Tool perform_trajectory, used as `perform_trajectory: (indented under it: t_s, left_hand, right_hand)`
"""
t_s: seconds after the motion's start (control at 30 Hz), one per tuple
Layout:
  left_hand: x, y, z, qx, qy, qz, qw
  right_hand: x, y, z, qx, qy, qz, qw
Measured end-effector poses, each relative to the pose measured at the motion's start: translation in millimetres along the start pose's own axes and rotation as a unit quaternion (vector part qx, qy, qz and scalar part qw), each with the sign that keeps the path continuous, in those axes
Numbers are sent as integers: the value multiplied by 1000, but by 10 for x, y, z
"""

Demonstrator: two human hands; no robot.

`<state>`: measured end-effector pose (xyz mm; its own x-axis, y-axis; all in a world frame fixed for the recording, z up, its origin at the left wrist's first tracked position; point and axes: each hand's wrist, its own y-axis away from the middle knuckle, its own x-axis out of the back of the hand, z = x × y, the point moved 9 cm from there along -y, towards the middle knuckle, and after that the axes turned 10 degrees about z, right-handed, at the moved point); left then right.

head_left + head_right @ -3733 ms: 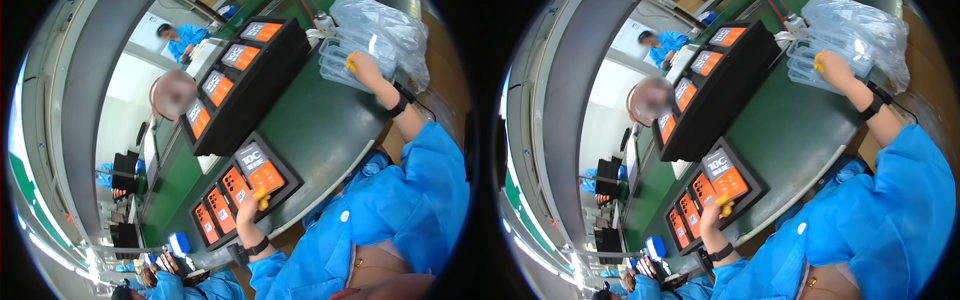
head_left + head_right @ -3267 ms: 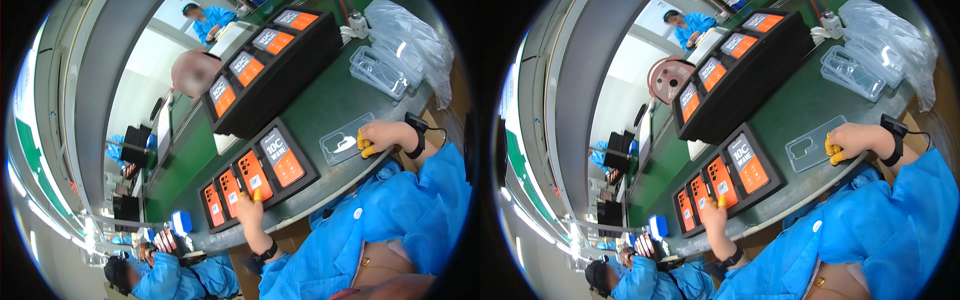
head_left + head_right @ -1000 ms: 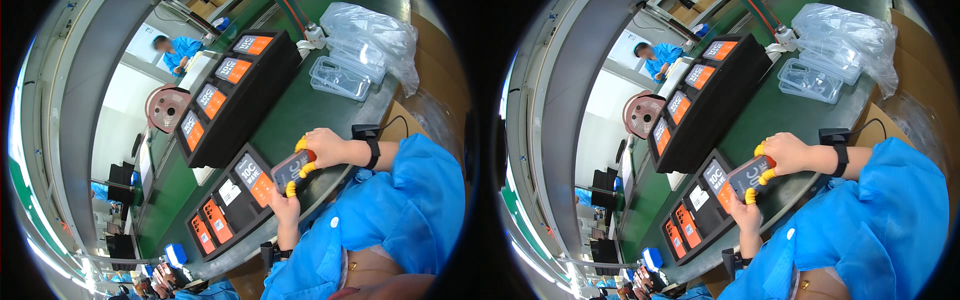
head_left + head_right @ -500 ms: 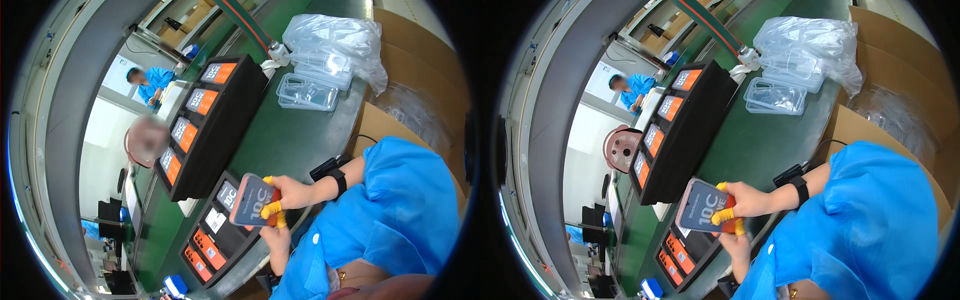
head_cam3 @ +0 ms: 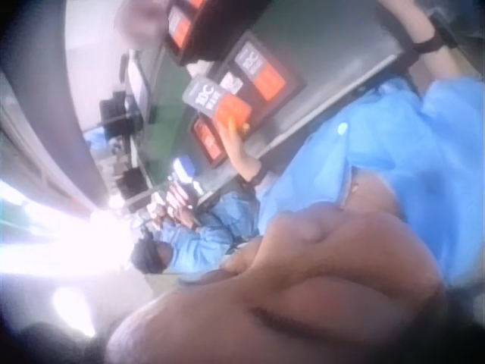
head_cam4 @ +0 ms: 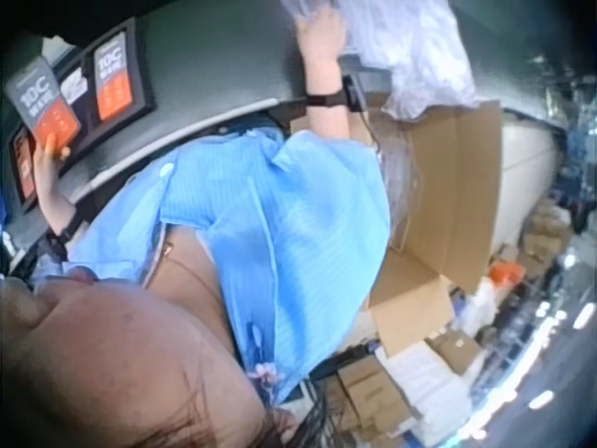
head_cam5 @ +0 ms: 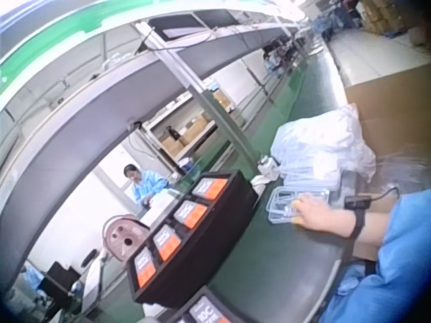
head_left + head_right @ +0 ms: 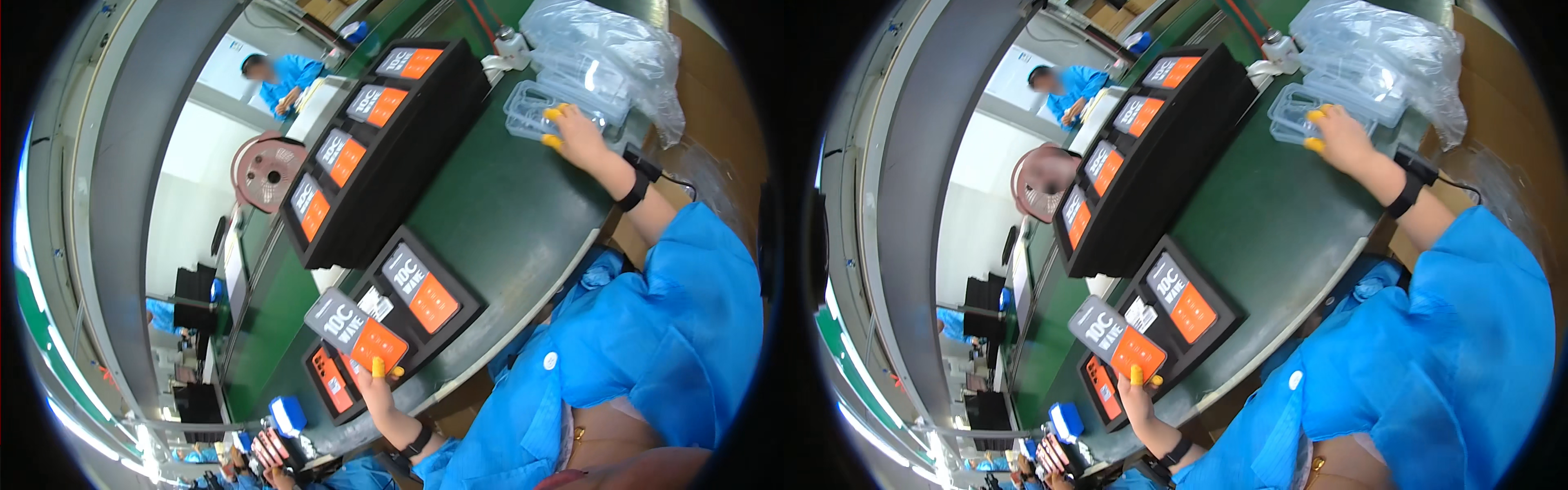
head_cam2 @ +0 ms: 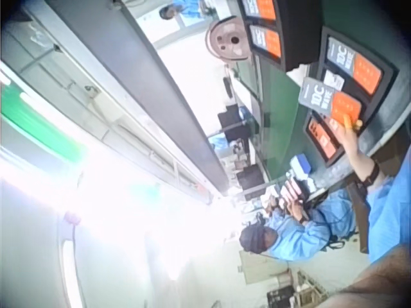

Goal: The recorder is packing mobile phones and clear plastic cases into bags and boxes at a factory workstation.

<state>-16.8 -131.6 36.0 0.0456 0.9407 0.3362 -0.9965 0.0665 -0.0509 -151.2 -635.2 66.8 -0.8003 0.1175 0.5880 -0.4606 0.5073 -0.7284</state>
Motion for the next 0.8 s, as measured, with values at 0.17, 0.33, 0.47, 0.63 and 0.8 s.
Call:
perform_trajectory:
  t_s: [0.17, 0.33, 0.47, 0.63, 0.8]
  left_hand:
    - [-9, -225, -488, 176, 37, -152, 972]
    - [-142, -186, -101, 100, -388, -110, 910]
    - [353, 13, 582, -86, -596, 214, 769]
    - [775, -159, -212, -219, -572, 233, 755]
    - [848, -211, -423, -26, -516, 210, 830]
  right_hand:
    - [-318, 58, 257, 11, 43, -50, 998]
    - [-150, -84, 291, -65, 10, -59, 996]
    - [127, -190, 203, -138, -39, -24, 989]
    - [331, 105, -698, 167, -287, -74, 940]
    - [-259, 1027, -1107, 275, -286, -368, 841]
